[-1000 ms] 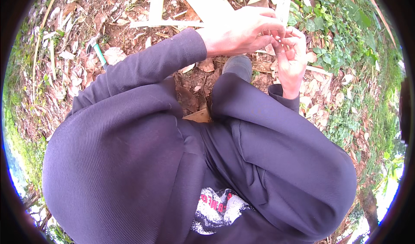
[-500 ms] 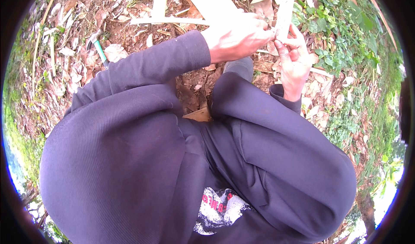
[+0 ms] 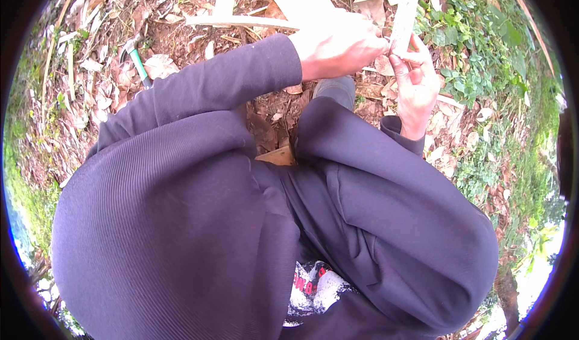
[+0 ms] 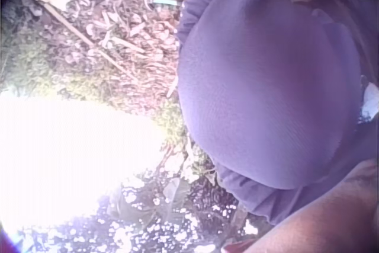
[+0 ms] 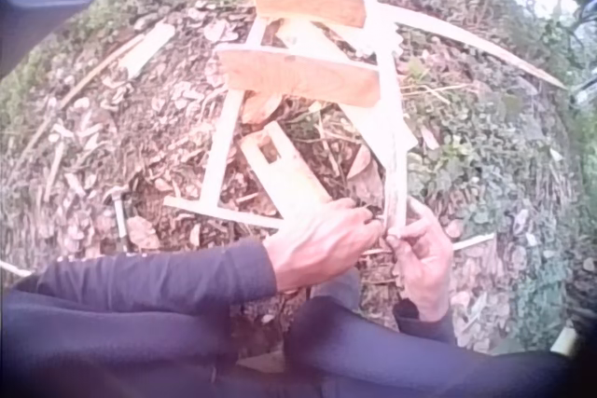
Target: The person assembles a wooden structure outdoors by hand. They align wooden planks and use a hammer to drive nails into the joints, securing the pieces together.
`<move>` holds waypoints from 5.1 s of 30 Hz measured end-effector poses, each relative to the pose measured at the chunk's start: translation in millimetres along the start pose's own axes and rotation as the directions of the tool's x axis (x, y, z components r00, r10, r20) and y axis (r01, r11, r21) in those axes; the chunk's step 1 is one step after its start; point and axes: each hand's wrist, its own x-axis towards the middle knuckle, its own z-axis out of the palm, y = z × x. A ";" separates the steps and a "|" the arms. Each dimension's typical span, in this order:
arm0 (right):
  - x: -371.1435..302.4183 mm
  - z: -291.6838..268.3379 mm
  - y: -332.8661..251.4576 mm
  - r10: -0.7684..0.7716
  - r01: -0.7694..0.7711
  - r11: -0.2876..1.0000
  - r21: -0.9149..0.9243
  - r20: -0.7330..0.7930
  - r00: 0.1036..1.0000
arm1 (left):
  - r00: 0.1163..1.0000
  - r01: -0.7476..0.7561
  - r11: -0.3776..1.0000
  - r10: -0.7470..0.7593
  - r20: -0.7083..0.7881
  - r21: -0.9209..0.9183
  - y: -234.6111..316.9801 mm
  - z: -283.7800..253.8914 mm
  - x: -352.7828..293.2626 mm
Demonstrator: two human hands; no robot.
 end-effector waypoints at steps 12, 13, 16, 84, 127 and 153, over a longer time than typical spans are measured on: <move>-1.8 -1.1 2.8 0.024 -0.024 1.000 -0.001 -0.007 1.000 | 0.963 -0.074 0.989 0.037 -0.267 -0.128 -7.6 38.3 -2.6; -1.8 -0.4 1.8 0.037 -0.037 0.999 -0.010 -0.011 0.999 | 0.968 -0.058 0.987 0.019 -0.250 -0.151 -6.4 35.9 -3.1; -4.0 -3.4 6.0 0.018 -0.018 0.999 -0.028 -0.016 1.000 | 0.989 -0.010 0.989 -0.011 -0.146 -0.147 -1.5 19.8 -4.5; -0.6 -1.7 5.2 -0.045 0.040 0.995 0.087 0.049 0.998 | 0.996 0.016 0.933 -0.047 -0.079 -0.358 4.4 -40.0 14.0; -2.9 3.6 2.4 -0.116 0.106 0.965 -0.239 -0.029 0.993 | 0.998 0.017 0.833 -0.046 -0.037 -0.554 5.8 -46.0 20.4; 12.7 32.2 -37.3 -0.139 0.141 0.990 -0.006 -0.226 0.964 | 0.913 -0.041 0.946 -0.095 0.397 0.322 -171.9 -135.7 -4.3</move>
